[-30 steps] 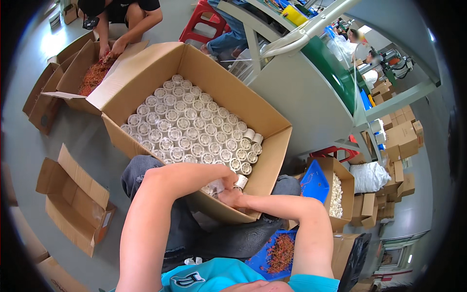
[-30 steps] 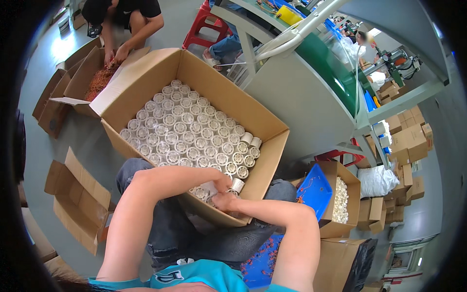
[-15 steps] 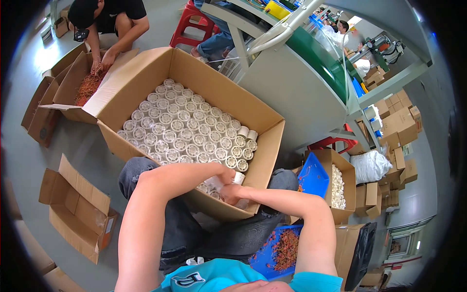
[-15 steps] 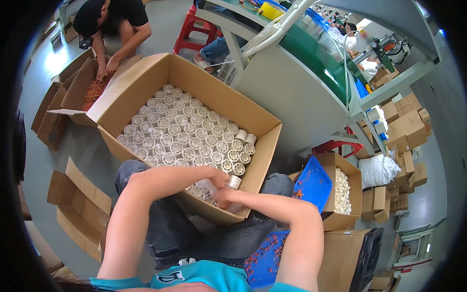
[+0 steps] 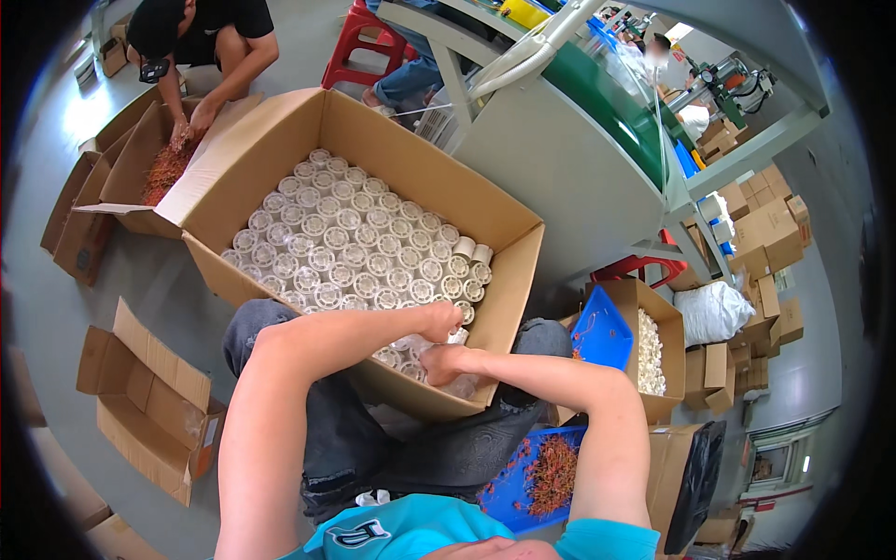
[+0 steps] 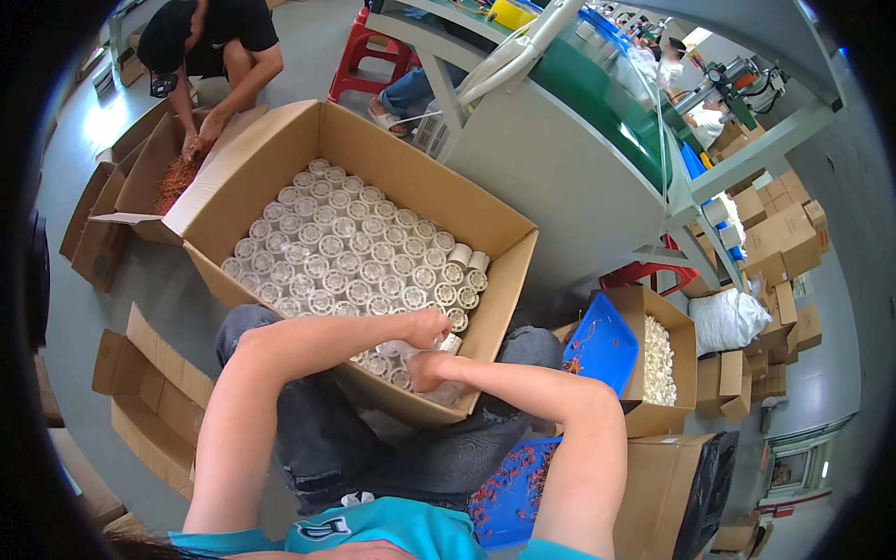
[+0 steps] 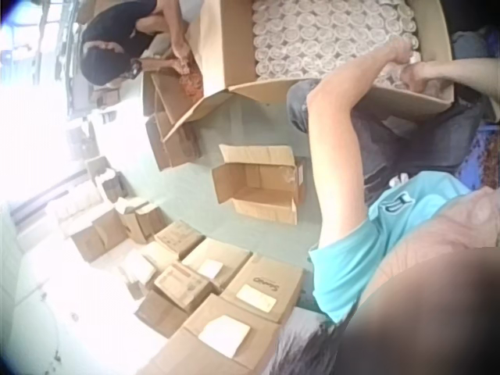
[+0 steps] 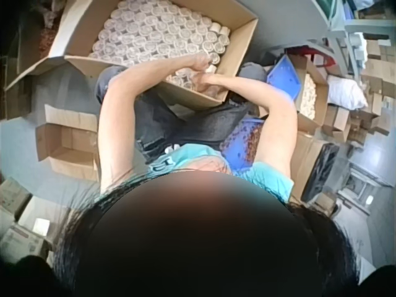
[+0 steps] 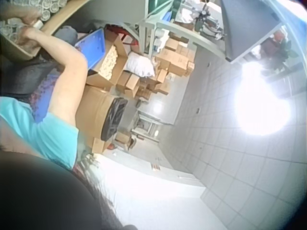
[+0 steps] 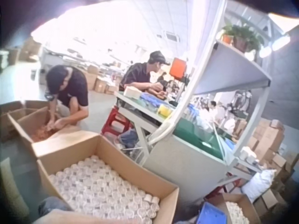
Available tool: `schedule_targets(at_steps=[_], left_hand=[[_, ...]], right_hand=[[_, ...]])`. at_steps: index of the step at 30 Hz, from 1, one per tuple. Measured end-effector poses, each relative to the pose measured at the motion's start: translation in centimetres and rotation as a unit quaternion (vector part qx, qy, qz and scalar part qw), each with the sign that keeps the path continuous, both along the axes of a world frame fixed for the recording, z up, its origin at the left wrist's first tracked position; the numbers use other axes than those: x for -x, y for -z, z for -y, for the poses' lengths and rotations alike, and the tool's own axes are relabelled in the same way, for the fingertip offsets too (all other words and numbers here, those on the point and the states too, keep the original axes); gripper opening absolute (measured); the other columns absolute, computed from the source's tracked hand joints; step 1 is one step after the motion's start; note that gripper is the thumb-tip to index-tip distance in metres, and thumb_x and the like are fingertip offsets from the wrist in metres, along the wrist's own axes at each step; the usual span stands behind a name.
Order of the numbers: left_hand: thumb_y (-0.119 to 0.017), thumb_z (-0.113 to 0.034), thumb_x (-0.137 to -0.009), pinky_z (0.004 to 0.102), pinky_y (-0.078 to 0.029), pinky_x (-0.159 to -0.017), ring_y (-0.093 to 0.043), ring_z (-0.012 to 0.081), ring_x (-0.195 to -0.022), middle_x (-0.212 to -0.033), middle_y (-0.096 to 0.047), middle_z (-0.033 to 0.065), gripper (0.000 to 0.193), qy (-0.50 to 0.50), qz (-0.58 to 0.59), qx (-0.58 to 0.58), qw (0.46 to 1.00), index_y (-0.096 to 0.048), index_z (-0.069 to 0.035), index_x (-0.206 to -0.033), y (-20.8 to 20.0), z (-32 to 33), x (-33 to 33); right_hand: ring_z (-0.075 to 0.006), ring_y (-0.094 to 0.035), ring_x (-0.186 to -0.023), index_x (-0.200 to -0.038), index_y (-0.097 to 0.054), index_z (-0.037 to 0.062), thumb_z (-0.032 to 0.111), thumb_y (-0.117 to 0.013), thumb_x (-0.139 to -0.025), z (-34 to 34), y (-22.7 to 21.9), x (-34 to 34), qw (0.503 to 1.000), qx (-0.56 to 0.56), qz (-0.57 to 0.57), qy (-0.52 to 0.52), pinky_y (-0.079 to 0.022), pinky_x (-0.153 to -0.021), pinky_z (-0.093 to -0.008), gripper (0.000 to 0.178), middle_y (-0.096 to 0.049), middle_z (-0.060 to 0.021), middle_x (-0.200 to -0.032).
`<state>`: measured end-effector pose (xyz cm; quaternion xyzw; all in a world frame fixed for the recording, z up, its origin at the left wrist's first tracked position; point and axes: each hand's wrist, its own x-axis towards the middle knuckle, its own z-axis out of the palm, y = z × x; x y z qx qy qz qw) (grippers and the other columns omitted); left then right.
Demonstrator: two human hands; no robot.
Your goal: The person packs white cylindrical electronic components by hand, placing them into plastic bags and then arranging the filled bags inside a cardboard box.
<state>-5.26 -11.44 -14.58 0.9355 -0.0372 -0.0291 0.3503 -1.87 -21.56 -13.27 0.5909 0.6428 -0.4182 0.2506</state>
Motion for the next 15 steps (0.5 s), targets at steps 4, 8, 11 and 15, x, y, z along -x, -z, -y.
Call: schedule_targets(at_steps=[4,8,11,15], left_hand=[[-0.059,-0.004,-0.066,0.0402,-0.050,-0.070,-0.063,0.0351,-0.080,-0.079,-0.065,0.0194,0.018,-0.003,0.014,0.013,1.000,-0.066,-0.003,-0.083,-1.2,0.0,0.0],[-0.061,-0.004,-0.062,0.0401,-0.050,-0.068,-0.063,0.0355,-0.077,-0.079,-0.065,0.0192,0.021,0.028,-0.054,-0.010,0.998,-0.066,-0.003,-0.083,0.0,0.3,0.5],[-0.060,-0.006,-0.061,0.0395,-0.049,-0.069,-0.063,0.0329,-0.077,-0.084,-0.066,0.0184,0.029,0.190,-0.165,-0.133,0.959,-0.065,-0.004,-0.090,-0.3,0.4,2.0],[-0.065,-0.012,-0.064,0.0368,-0.047,-0.076,-0.060,0.0254,-0.086,-0.094,-0.066,0.0147,0.038,0.276,-0.253,0.003,0.927,-0.063,-0.007,-0.101,3.6,0.3,4.6]], right_hand=[[-0.0324,-0.062,-0.078,-0.081,-0.065,-0.0023,0.013,-0.053,-0.070,-0.3,-2.2,0.3,0.999,0.015,0.025,-0.025,-0.048,-0.066,-0.0420,0.022,-0.065,-0.0201,-0.081],[-0.0320,-0.063,-0.083,-0.084,-0.066,-0.0011,0.015,-0.055,-0.070,-0.1,-1.9,0.4,0.998,0.024,-0.001,-0.066,-0.049,-0.069,-0.0410,0.024,-0.065,-0.0202,-0.085],[-0.0331,-0.062,-0.085,-0.086,-0.066,-0.0006,0.019,-0.057,-0.071,1.8,2.0,-0.2,0.991,-0.053,-0.016,-0.119,-0.050,-0.071,-0.0408,0.026,-0.065,-0.0203,-0.089],[-0.0311,-0.062,-0.090,-0.087,-0.067,0.0009,0.020,-0.058,-0.067,0.0,-4.6,1.8,0.996,0.045,0.067,-0.033,-0.050,-0.076,-0.0382,0.029,-0.065,-0.0183,-0.092]])
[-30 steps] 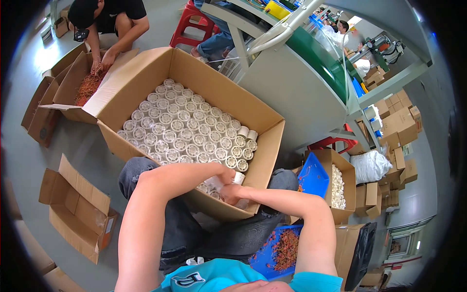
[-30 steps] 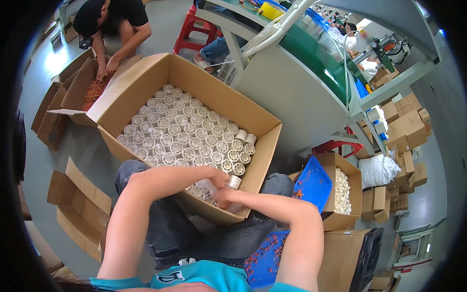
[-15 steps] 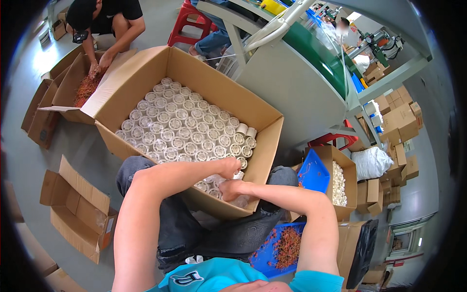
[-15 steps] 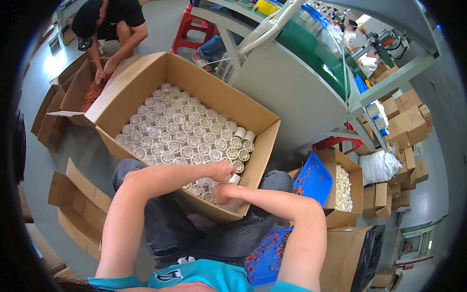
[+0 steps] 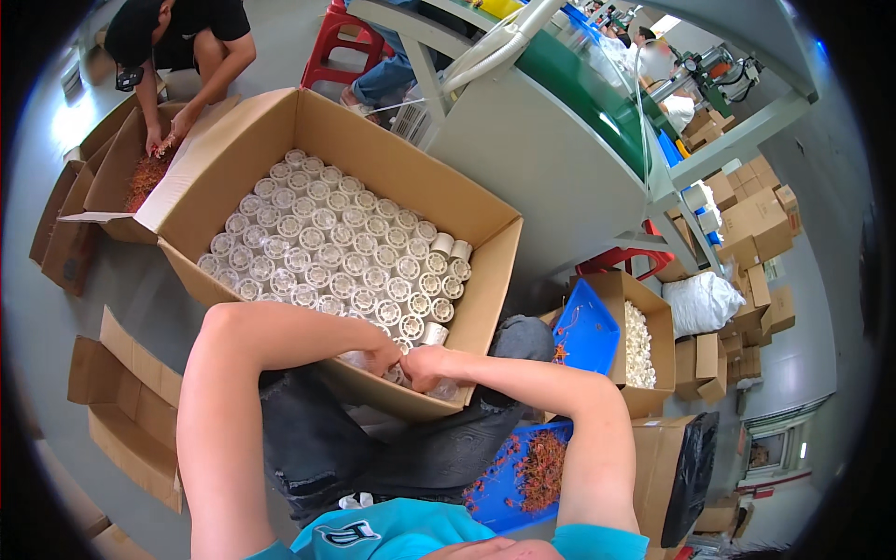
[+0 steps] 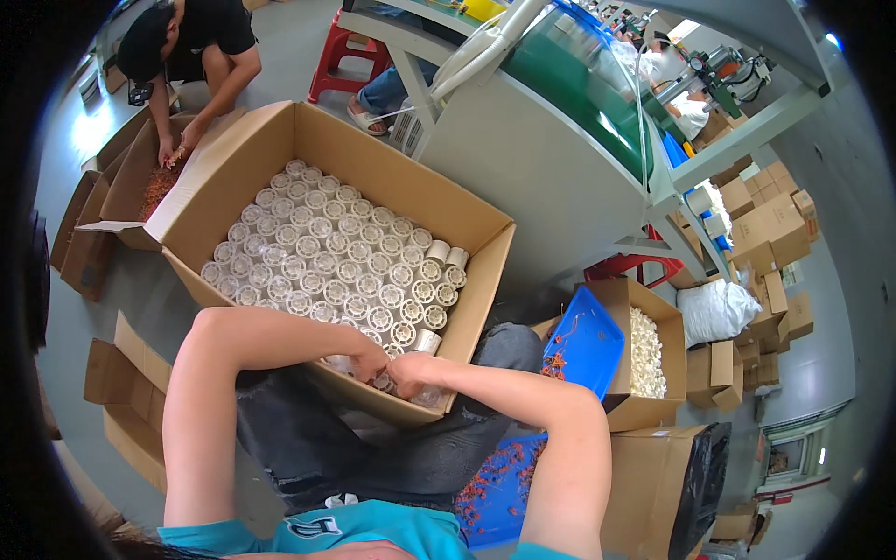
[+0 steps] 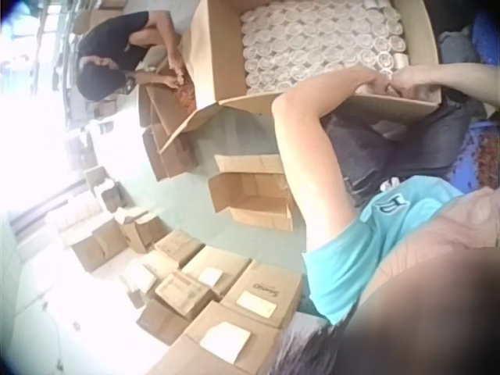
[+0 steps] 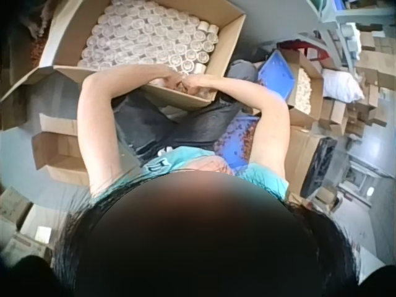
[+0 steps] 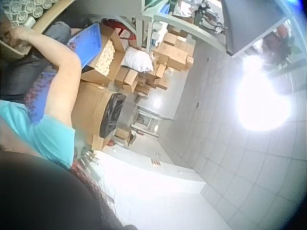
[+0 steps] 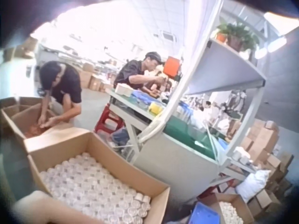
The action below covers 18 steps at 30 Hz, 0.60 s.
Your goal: The person packs white cylindrical electronic components by hand, placing them into plastic bags and then arranging the filled bags inside a cardboard box.
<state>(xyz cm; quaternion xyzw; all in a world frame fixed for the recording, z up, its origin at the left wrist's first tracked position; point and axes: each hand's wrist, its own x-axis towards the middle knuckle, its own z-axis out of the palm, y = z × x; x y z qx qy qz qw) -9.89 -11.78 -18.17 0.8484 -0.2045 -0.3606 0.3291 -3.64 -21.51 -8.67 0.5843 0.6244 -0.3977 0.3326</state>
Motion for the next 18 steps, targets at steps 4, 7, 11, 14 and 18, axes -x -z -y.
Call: schedule_targets(at_steps=[4,7,11,14,18], left_hand=[[-0.072,-0.020,-0.064,0.0336,-0.045,-0.075,-0.059,0.0199,-0.085,-0.092,-0.067,0.0095,0.037,-0.068,-0.077,0.025,0.994,-0.064,-0.007,-0.097,-2.5,0.7,0.2],[-0.072,-0.027,-0.064,0.0352,-0.046,-0.072,-0.060,0.0217,-0.082,-0.088,-0.067,0.0066,0.032,-0.101,-0.069,0.088,0.989,-0.066,-0.011,-0.092,-0.2,0.8,0.3],[-0.075,-0.030,-0.059,0.0369,-0.048,-0.066,-0.060,0.0241,-0.079,-0.081,-0.065,0.0036,0.032,0.034,0.109,-0.055,0.992,-0.069,-0.021,-0.089,0.3,0.0,1.3],[-0.075,-0.027,-0.059,0.0362,-0.047,-0.066,-0.061,0.0222,-0.081,-0.084,-0.066,0.0025,0.029,0.100,0.084,-0.026,0.991,-0.069,-0.020,-0.087,-0.4,1.3,-2.3],[-0.075,-0.023,-0.060,0.0347,-0.047,-0.065,-0.061,0.0217,-0.077,-0.084,-0.067,0.0015,0.027,0.052,0.026,-0.033,0.998,-0.070,-0.020,-0.087,-0.1,0.4,-0.5]], right_hand=[[-0.0323,-0.062,-0.089,-0.093,-0.066,-0.0021,0.019,-0.057,-0.068,-0.1,0.0,-0.9,0.997,0.038,-0.061,0.026,-0.049,-0.075,-0.0370,0.034,-0.065,-0.0199,-0.095],[-0.0326,-0.062,-0.086,-0.087,-0.066,-0.0018,0.017,-0.055,-0.068,0.3,1.0,-1.8,0.991,-0.010,-0.104,0.086,-0.048,-0.074,-0.0385,0.029,-0.065,-0.0213,-0.090],[-0.0314,-0.063,-0.083,-0.091,-0.067,0.0006,0.014,-0.054,-0.069,-1.6,-0.6,-1.3,0.994,0.019,-0.111,0.004,-0.048,-0.072,-0.0389,0.029,-0.065,-0.0197,-0.090],[-0.0299,-0.063,-0.080,-0.087,-0.068,0.0024,0.014,-0.054,-0.069,0.6,-0.4,-3.8,0.989,0.025,-0.118,0.088,-0.049,-0.070,-0.0385,0.026,-0.066,-0.0180,-0.086],[-0.0292,-0.063,-0.075,-0.079,-0.069,0.0043,0.014,-0.055,-0.066,0.0,-1.3,-3.1,0.985,-0.024,-0.162,0.052,-0.049,-0.067,-0.0383,0.021,-0.066,-0.0153,-0.079]])
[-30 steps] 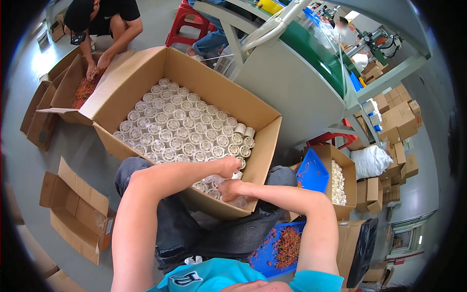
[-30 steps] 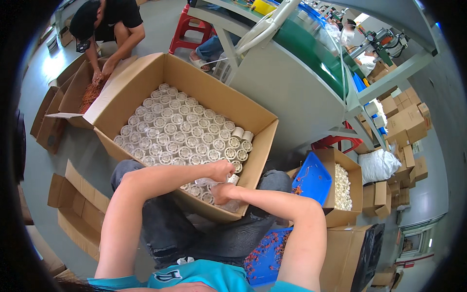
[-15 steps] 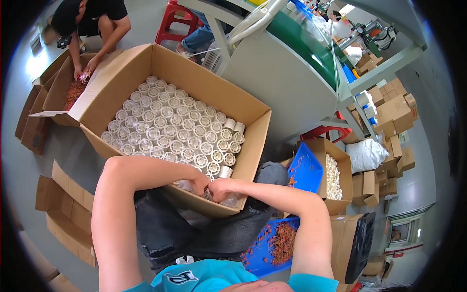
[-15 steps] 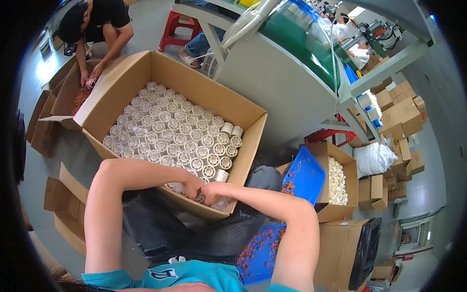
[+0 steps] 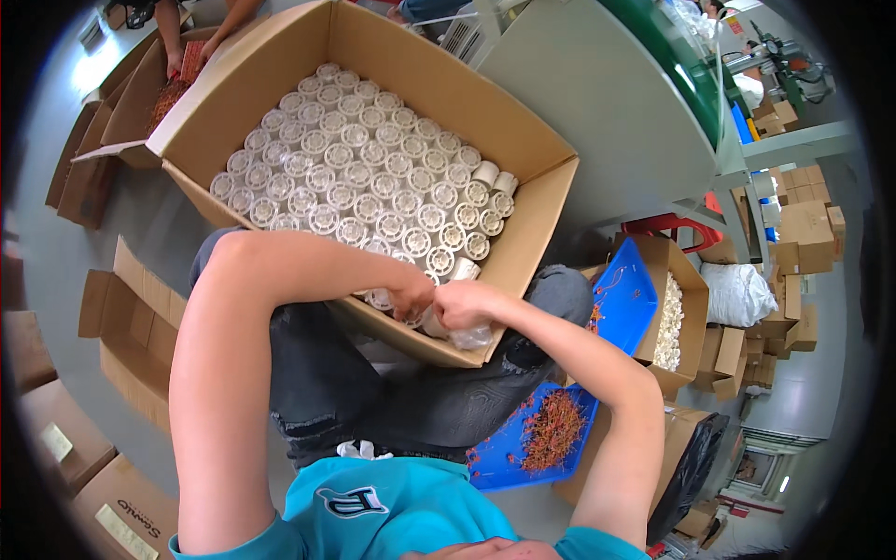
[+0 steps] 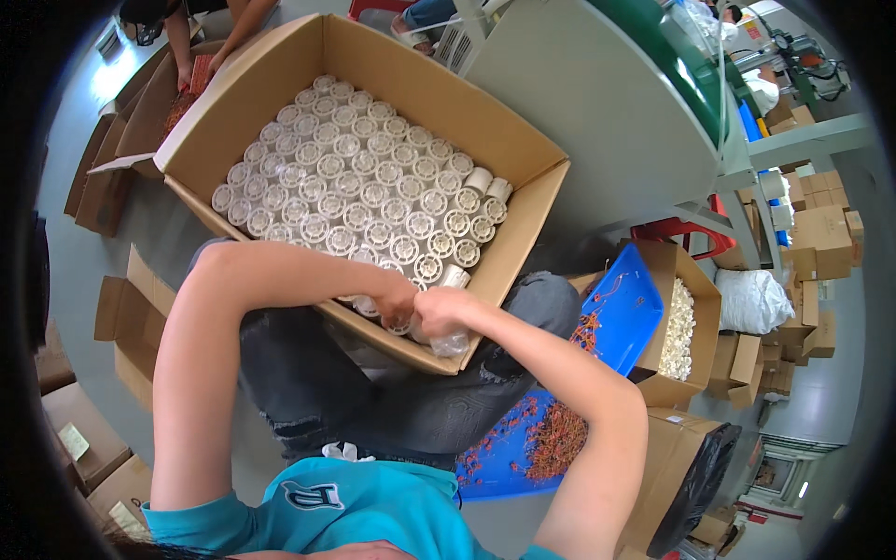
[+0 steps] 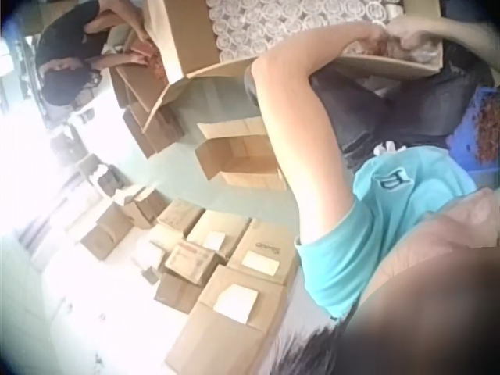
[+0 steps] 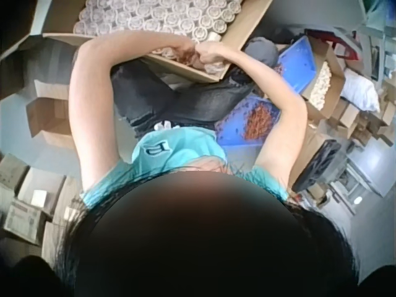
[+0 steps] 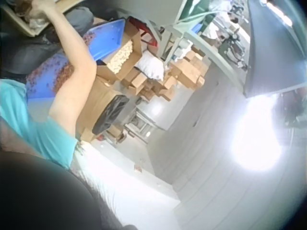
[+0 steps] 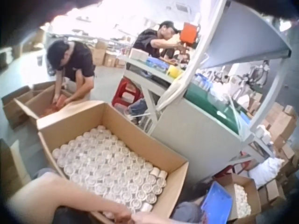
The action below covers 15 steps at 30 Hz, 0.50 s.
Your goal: The person packs white cylindrical electronic components by hand, placing them into plastic bags and then arranging the filled bags inside a cardboard box.
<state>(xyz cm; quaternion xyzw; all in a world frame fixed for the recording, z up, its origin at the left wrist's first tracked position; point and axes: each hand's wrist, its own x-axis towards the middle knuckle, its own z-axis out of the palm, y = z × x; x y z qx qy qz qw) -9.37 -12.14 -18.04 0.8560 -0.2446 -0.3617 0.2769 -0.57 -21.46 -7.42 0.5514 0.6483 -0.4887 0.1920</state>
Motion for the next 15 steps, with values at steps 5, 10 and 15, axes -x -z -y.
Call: schedule_targets(at_steps=[5,10,15], left_hand=[[-0.075,-0.021,-0.060,0.0385,-0.047,-0.064,-0.062,0.0251,-0.076,-0.079,-0.066,0.0048,0.024,-0.046,0.013,-0.023,0.999,-0.069,-0.017,-0.083,-2.1,0.1,0.8],[-0.077,-0.017,-0.059,0.0395,-0.048,-0.071,-0.062,0.0272,-0.086,-0.084,-0.066,0.0098,0.027,-0.065,0.019,-0.083,0.994,-0.068,-0.010,-0.084,-4.1,0.7,0.3],[-0.069,-0.017,-0.065,0.0412,-0.049,-0.068,-0.062,0.0308,-0.081,-0.084,-0.065,0.0137,0.028,-0.057,0.064,-0.058,0.995,-0.064,-0.005,-0.091,-1.5,0.3,0.4]], right_hand=[[-0.0306,-0.062,-0.071,-0.075,-0.069,0.0051,0.013,-0.053,-0.066,-0.1,-1.4,0.3,1.000,-0.014,0.002,0.023,-0.048,-0.064,-0.0399,0.020,-0.064,-0.0170,-0.072],[-0.0269,-0.061,-0.067,-0.074,-0.065,-0.0001,0.012,-0.052,-0.066,0.4,-3.3,-1.1,0.994,-0.030,-0.041,0.095,-0.048,-0.063,-0.0373,0.020,-0.062,-0.0183,-0.068],[-0.0233,-0.060,-0.066,-0.076,-0.066,-0.0007,0.013,-0.053,-0.068,-3.5,-4.8,-4.8,0.916,-0.254,-0.036,0.308,-0.048,-0.066,-0.0349,0.021,-0.062,-0.0156,-0.069]])
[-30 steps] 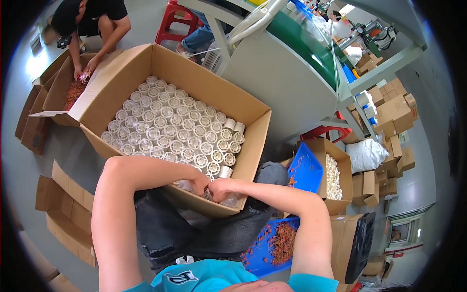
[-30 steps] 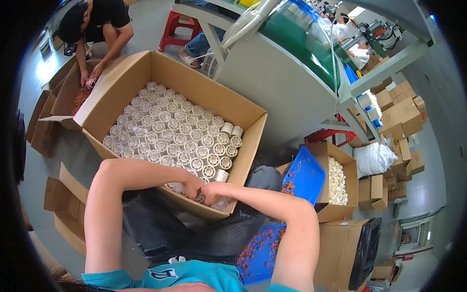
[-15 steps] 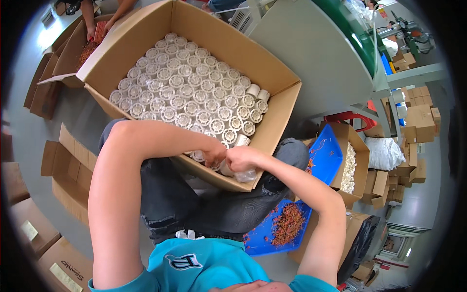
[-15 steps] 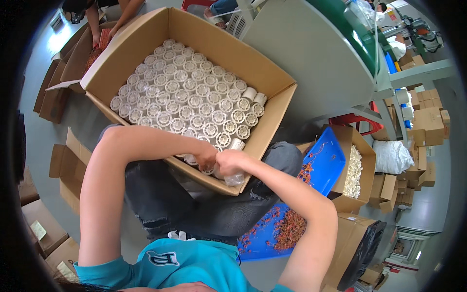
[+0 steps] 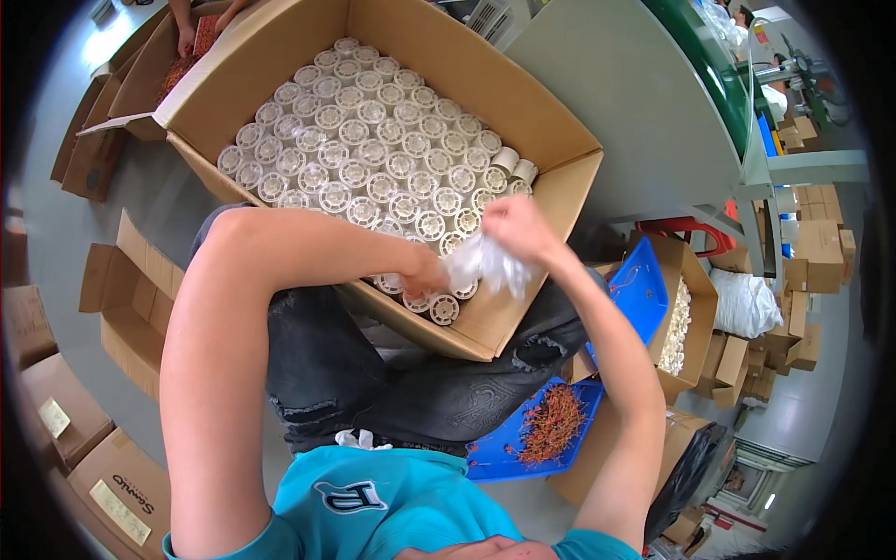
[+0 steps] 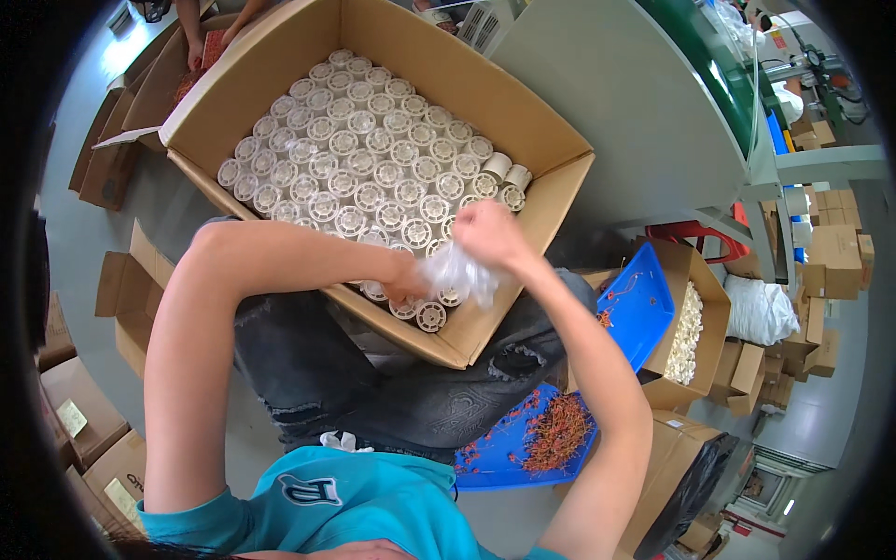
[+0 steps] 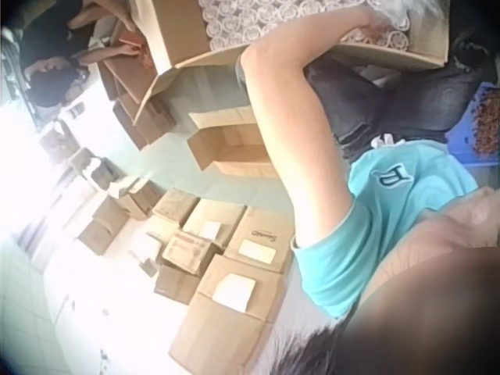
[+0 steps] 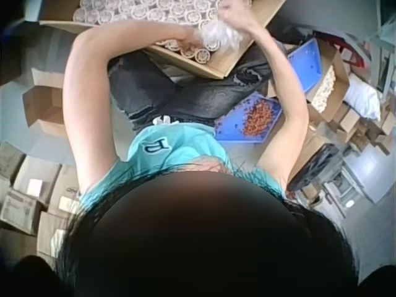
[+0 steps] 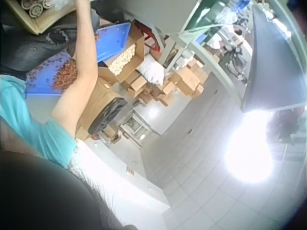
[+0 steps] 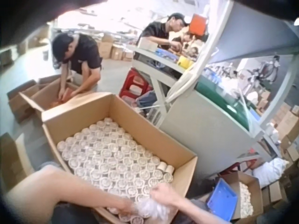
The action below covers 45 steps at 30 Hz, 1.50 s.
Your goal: The person packs white cylindrical electronic components by hand, placing them into plastic bags and then arranging the filled bags inside a cardboard box.
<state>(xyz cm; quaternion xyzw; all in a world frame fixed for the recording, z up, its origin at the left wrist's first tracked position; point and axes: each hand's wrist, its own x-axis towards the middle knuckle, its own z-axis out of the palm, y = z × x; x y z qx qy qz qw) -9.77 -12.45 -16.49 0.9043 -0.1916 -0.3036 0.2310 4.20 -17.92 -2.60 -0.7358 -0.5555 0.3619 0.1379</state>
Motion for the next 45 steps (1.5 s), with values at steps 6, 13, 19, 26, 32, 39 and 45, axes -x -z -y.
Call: schedule_targets(at_steps=[6,13,19,26,32,39,45], left_hand=[[-0.058,-0.012,-0.070,0.0448,-0.048,-0.064,-0.061,0.0346,-0.082,-0.091,-0.063,0.0138,0.016,0.050,-0.060,-0.053,0.996,-0.065,-0.004,-0.083,-1.7,0.4,-0.4],[-0.055,-0.014,-0.072,0.0435,-0.046,-0.063,-0.060,0.0342,-0.081,-0.089,-0.061,0.0172,0.021,0.044,-0.030,0.044,0.998,-0.061,0.001,-0.086,-2.2,0.6,-0.1],[-0.058,-0.013,-0.069,0.0423,-0.046,-0.073,-0.059,0.0346,-0.085,-0.089,-0.062,0.0212,0.030,-0.026,-0.096,0.147,0.984,-0.060,0.004,-0.094,-2.8,0.3,-0.3],[-0.063,-0.017,-0.072,0.0414,-0.045,-0.078,-0.059,0.0333,-0.092,-0.095,-0.062,0.0211,0.034,-0.165,-0.095,0.242,0.951,-0.059,0.003,-0.099,-1.7,0.1,-0.3],[-0.064,-0.015,-0.071,0.0416,-0.047,-0.076,-0.060,0.0334,-0.088,-0.091,-0.062,0.0199,0.032,-0.112,-0.099,0.175,0.973,-0.059,0.002,-0.098,-1.4,0.4,-0.2],[-0.064,-0.015,-0.070,0.0412,-0.049,-0.069,-0.061,0.0342,-0.081,-0.084,-0.063,0.0204,0.026,-0.015,-0.038,0.028,0.999,-0.061,0.003,-0.089,-1.4,1.0,-0.2],[-0.067,-0.033,-0.073,0.0370,-0.048,-0.062,-0.061,0.0258,-0.064,-0.068,-0.064,0.0168,0.033,-0.298,0.005,0.273,0.915,-0.067,0.000,-0.070,-4.0,0.2,-1.9]], right_hand=[[-0.0296,-0.064,-0.091,-0.088,-0.071,0.0070,0.013,-0.059,-0.068,-8.3,3.7,-7.3,0.976,0.017,0.206,0.072,-0.049,-0.084,-0.0363,0.023,-0.066,-0.0178,-0.091],[-0.0312,-0.060,-0.100,-0.097,-0.069,0.0118,0.012,-0.067,-0.069,-12.0,12.4,-10.7,0.963,0.041,0.221,0.147,-0.047,-0.089,-0.0383,0.029,-0.063,-0.0160,-0.107],[-0.0319,-0.061,-0.096,-0.083,-0.070,0.0075,0.010,-0.068,-0.067,-11.9,12.6,-12.6,0.972,0.032,0.169,0.159,-0.048,-0.085,-0.0390,0.016,-0.065,-0.0172,-0.098],[-0.0346,-0.061,-0.095,-0.086,-0.068,0.0044,0.007,-0.057,-0.072,-12.4,9.7,-10.4,0.967,-0.016,0.194,0.163,-0.047,-0.082,-0.0423,0.017,-0.065,-0.0211,-0.094],[-0.0386,-0.061,-0.092,-0.100,-0.059,0.0030,0.004,-0.051,-0.073,-12.1,6.2,-8.2,0.934,-0.150,0.280,0.164,-0.048,-0.079,-0.0462,0.028,-0.064,-0.0243,-0.092],[-0.0382,-0.062,-0.088,-0.092,-0.064,0.0031,0.000,-0.051,-0.071,-10.9,5.7,-8.6,0.945,-0.089,0.302,0.087,-0.050,-0.078,-0.0439,0.025,-0.064,-0.0232,-0.090],[-0.0345,-0.063,-0.087,-0.086,-0.069,0.0035,0.001,-0.055,-0.068,-11.1,7.5,-8.9,0.970,-0.059,0.229,0.048,-0.050,-0.078,-0.0411,0.023,-0.065,-0.0203,-0.088]])
